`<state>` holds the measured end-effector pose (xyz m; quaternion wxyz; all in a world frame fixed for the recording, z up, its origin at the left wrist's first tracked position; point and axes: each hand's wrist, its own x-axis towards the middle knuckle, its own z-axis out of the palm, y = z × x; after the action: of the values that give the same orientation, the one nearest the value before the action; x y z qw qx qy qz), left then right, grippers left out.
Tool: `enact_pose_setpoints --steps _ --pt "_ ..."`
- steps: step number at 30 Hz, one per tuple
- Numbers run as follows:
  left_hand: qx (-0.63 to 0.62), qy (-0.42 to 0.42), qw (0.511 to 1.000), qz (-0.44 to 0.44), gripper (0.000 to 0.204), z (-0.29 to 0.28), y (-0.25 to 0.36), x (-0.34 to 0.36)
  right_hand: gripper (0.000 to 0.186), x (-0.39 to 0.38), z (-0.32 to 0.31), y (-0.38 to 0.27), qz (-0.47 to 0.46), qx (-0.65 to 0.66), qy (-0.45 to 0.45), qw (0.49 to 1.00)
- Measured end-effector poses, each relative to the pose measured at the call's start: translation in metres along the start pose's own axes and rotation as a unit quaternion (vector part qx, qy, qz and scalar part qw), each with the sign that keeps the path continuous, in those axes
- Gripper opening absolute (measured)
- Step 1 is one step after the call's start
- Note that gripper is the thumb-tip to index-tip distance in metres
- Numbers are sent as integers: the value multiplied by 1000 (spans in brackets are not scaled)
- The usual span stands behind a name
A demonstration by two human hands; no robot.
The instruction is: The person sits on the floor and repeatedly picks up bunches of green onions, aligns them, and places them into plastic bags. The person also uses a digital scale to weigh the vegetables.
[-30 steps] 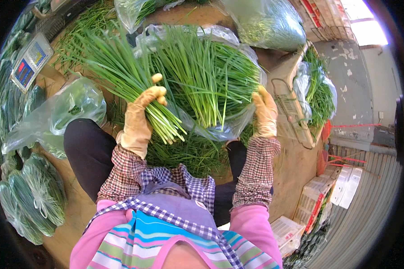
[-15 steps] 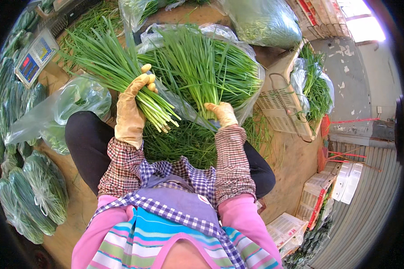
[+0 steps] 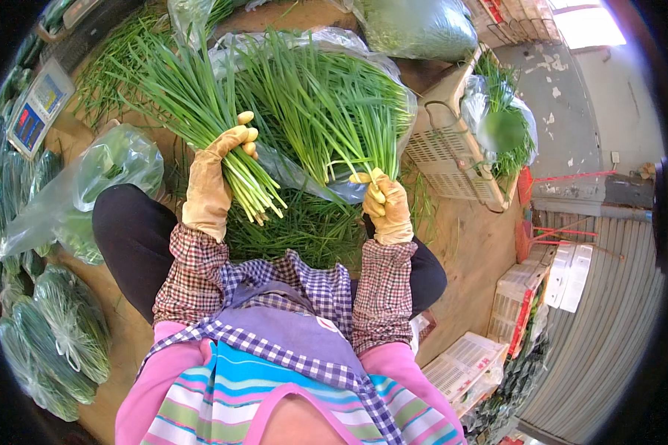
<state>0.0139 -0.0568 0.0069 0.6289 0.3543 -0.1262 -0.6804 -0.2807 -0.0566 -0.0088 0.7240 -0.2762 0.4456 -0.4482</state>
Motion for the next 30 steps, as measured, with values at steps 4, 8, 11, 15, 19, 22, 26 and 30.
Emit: enact_pose_setpoints --steps 4,8,11,15,19,22,26,30 --pt "-40 -42 998 -21 34 4 -2 -4 33 -22 18 -5 -58 -130 66 988" --pt "68 -39 995 -57 29 14 -9 -12 37 -28 36 5 -91 15 -60 994" --pt "40 -23 994 -103 27 -2 -37 1 35 -16 35 18 -27 48 -161 985" --pt "77 16 994 -72 29 -5 -40 1 19 -15 48 22 -140 -178 212 951" --pt "-20 -58 996 -58 30 -7 -28 4 18 -25 38 -24 -170 -281 178 928" --pt "38 -77 994 -74 37 23 -21 -15 13 -34 72 -21 -246 -606 222 723" --pt "-73 -121 981 -130 34 24 -49 -9 20 -27 99 15 -321 -843 124 413" --pt "-146 -123 970 -153 34 11 -63 -3 41 -38 134 37 -348 -885 64 303"
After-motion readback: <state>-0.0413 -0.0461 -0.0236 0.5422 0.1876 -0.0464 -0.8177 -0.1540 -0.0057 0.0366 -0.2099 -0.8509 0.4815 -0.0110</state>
